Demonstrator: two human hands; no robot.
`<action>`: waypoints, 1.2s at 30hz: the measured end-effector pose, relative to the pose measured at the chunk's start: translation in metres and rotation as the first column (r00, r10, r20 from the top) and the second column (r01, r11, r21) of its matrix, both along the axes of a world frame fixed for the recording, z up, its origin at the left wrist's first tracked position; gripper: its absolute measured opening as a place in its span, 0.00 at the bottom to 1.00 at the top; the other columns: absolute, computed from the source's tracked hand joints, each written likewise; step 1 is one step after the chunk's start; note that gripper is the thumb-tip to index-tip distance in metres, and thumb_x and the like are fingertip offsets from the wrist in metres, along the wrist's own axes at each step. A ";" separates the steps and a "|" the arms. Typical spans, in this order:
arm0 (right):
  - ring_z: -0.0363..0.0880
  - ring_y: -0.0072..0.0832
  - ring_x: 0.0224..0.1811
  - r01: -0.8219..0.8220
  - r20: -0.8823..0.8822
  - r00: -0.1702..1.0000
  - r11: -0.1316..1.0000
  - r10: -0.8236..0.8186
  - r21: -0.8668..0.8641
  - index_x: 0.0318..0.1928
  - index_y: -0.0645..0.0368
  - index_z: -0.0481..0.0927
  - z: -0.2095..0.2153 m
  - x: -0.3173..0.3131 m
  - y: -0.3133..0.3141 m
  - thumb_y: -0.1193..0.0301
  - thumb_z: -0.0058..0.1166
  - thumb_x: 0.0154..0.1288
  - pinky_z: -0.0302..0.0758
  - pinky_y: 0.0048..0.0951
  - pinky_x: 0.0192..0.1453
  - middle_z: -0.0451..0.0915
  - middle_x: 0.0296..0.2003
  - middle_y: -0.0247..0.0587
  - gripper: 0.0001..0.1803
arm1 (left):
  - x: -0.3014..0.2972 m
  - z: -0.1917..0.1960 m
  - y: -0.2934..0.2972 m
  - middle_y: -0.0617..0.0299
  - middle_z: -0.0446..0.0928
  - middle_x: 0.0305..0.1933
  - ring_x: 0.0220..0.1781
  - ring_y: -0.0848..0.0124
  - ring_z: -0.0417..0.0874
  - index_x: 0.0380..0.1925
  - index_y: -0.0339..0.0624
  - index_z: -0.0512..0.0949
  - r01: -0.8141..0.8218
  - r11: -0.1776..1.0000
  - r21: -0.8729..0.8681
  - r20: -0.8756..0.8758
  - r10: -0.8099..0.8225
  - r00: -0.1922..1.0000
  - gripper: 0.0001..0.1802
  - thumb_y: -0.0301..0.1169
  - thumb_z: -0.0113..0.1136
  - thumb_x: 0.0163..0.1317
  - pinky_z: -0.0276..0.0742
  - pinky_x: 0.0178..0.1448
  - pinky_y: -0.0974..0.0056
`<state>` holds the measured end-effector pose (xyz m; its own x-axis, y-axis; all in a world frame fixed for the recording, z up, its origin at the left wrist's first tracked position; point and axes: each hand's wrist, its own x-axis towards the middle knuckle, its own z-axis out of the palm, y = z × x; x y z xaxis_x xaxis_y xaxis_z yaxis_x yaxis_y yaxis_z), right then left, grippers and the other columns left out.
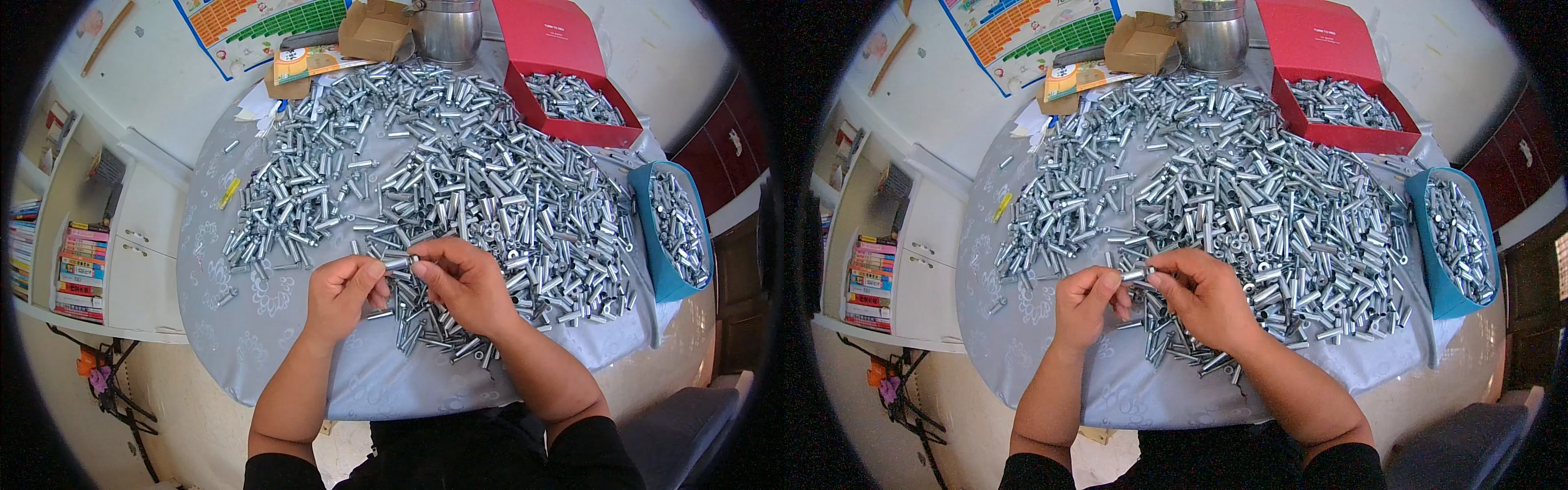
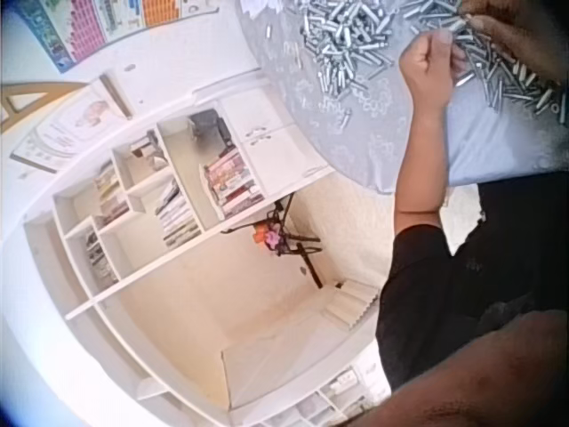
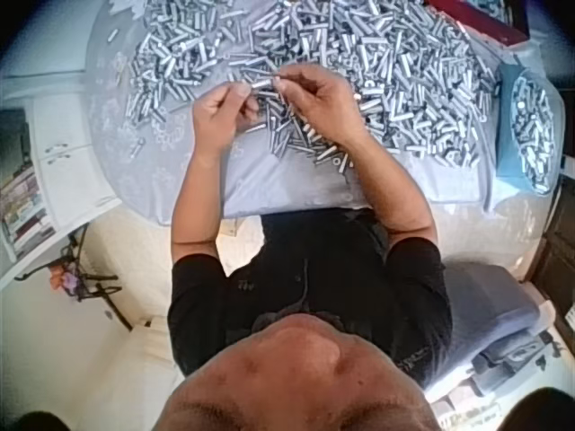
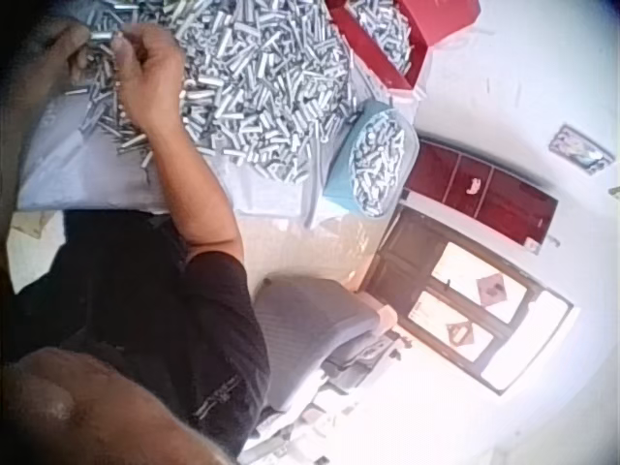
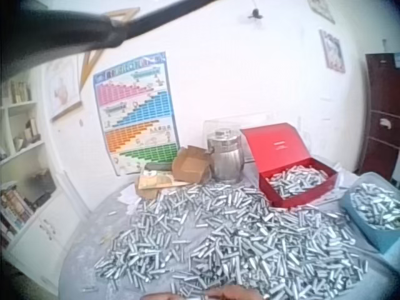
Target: The person sits at a table covered with a large pile of small, silver cylindrical metal parts. They repeatedly pick up two separate pieces, align them, and press them together to form a single unit. The person handles the parts one at a time, performing the same assembly action continuously throughout the clip.
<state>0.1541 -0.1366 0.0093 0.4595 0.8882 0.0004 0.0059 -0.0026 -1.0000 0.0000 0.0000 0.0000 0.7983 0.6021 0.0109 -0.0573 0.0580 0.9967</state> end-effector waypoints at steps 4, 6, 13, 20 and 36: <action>0.71 0.13 0.22 0.052 -0.034 0.998 0.995 -0.049 0.085 0.48 0.63 0.79 0.004 -0.003 0.002 0.74 0.58 0.67 0.70 0.16 0.26 0.78 0.30 0.31 0.10 | 0.000 0.000 0.001 0.61 0.79 0.25 0.22 0.77 0.79 0.33 0.33 0.81 -0.010 1.000 0.007 0.006 0.010 1.000 0.14 0.35 0.56 0.70 0.75 0.27 0.73; 0.71 0.12 0.21 0.045 -0.085 0.996 0.998 -0.041 0.049 0.48 0.63 0.79 0.004 -0.003 0.002 0.76 0.58 0.67 0.68 0.15 0.25 0.77 0.26 0.28 0.10 | 0.000 0.000 0.002 0.62 0.79 0.24 0.22 0.77 0.78 0.33 0.33 0.81 -0.009 1.000 0.019 -0.004 0.009 1.000 0.15 0.35 0.56 0.70 0.75 0.27 0.73; 0.72 0.15 0.24 0.034 -0.089 0.995 0.999 -0.034 -0.005 0.48 0.62 0.79 0.003 -0.002 0.001 0.77 0.60 0.64 0.71 0.19 0.28 0.77 0.37 0.35 0.12 | 0.001 -0.002 0.000 0.62 0.79 0.23 0.21 0.79 0.77 0.32 0.33 0.81 -0.024 1.000 0.020 -0.031 0.025 0.999 0.17 0.38 0.57 0.70 0.73 0.25 0.74; 0.74 0.17 0.25 0.128 0.129 0.979 0.967 -0.159 0.223 0.52 0.57 0.80 -0.005 -0.001 0.003 0.78 0.66 0.57 0.72 0.19 0.29 0.78 0.43 0.39 0.20 | 0.001 0.000 0.003 0.60 0.75 0.17 0.14 0.75 0.73 0.26 0.34 0.79 -0.120 0.991 -0.058 -0.135 0.112 0.985 0.21 0.41 0.54 0.71 0.68 0.19 0.71; 0.77 0.28 0.25 0.161 0.303 0.933 0.977 -0.196 0.138 0.42 0.61 0.83 -0.004 -0.003 0.003 0.78 0.62 0.60 0.72 0.28 0.29 0.79 0.29 0.41 0.09 | 0.004 0.002 0.003 0.64 0.76 0.23 0.18 0.77 0.73 0.32 0.36 0.79 -0.067 0.998 -0.007 -0.078 0.066 0.995 0.14 0.36 0.55 0.70 0.70 0.24 0.72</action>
